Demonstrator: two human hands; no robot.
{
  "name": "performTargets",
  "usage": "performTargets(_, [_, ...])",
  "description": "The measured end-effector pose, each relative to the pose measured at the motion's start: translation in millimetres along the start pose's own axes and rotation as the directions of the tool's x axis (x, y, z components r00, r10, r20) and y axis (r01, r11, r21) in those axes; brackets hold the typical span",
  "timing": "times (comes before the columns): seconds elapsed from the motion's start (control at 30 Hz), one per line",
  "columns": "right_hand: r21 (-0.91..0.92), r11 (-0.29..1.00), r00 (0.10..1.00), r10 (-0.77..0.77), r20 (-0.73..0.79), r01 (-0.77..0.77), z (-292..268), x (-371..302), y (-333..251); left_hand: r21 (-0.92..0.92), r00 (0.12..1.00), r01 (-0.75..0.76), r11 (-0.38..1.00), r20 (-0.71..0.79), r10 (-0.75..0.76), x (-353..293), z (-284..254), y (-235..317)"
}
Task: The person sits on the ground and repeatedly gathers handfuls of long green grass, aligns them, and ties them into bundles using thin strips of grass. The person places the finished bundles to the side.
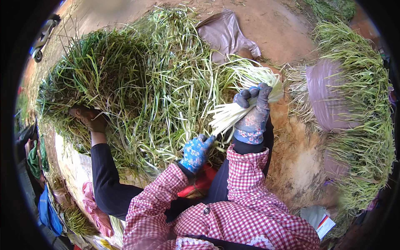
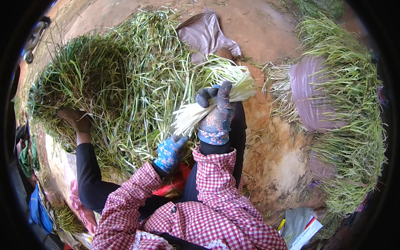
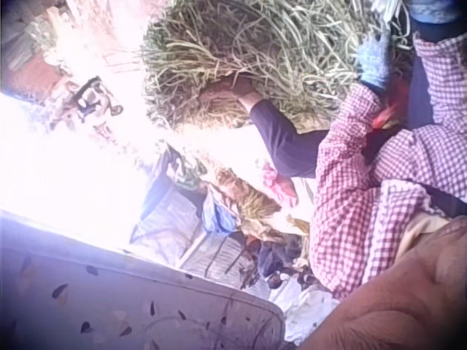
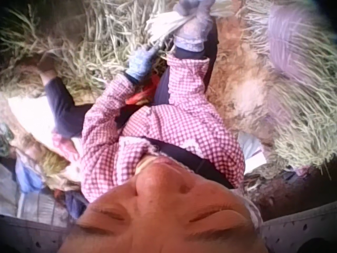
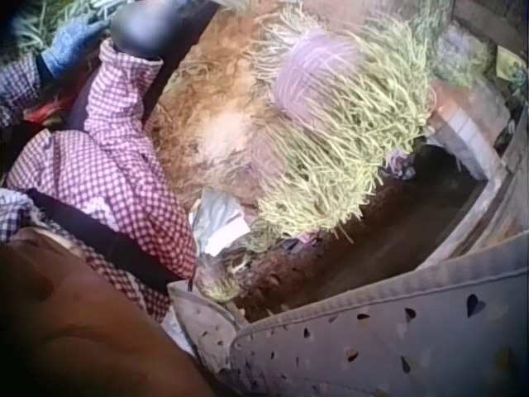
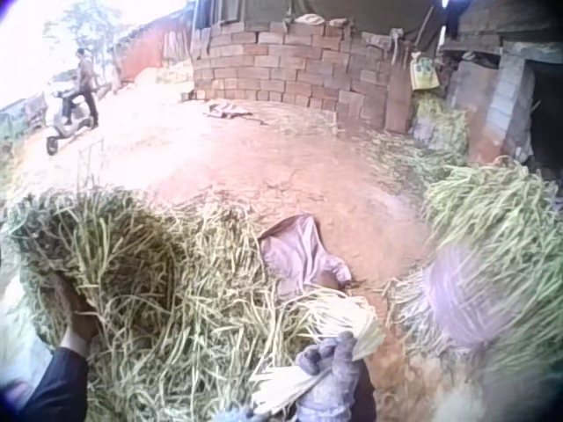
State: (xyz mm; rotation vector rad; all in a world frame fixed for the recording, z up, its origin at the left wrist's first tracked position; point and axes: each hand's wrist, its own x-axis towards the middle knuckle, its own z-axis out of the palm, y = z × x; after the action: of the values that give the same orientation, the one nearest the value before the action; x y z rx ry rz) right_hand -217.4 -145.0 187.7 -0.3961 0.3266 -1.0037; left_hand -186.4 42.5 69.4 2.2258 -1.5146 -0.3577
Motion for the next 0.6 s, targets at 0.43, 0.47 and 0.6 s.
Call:
performTargets(0.43, [0.297, 0.955, 1.0, -0.003, 0.013, -0.001, -31, 12, -54, -0.245, 0.807, 0.013, 0.969, -0.57, -0.154, 86, -42, -24])
performTargets(0.47, [0.31, 0.95, 1.0, 0.01, 0.025, -0.017, -33, 13, -54, -0.319, 0.83, -0.003, 0.948, -0.529, -0.176, 103, -39, -26])
performTargets(0.6, [0.259, 0.966, 0.999, -0.004, 0.039, -0.007, -40, 17, -59, 0.172, 0.855, 0.436, 0.883, 0.227, -0.466, 126, -11, -24])
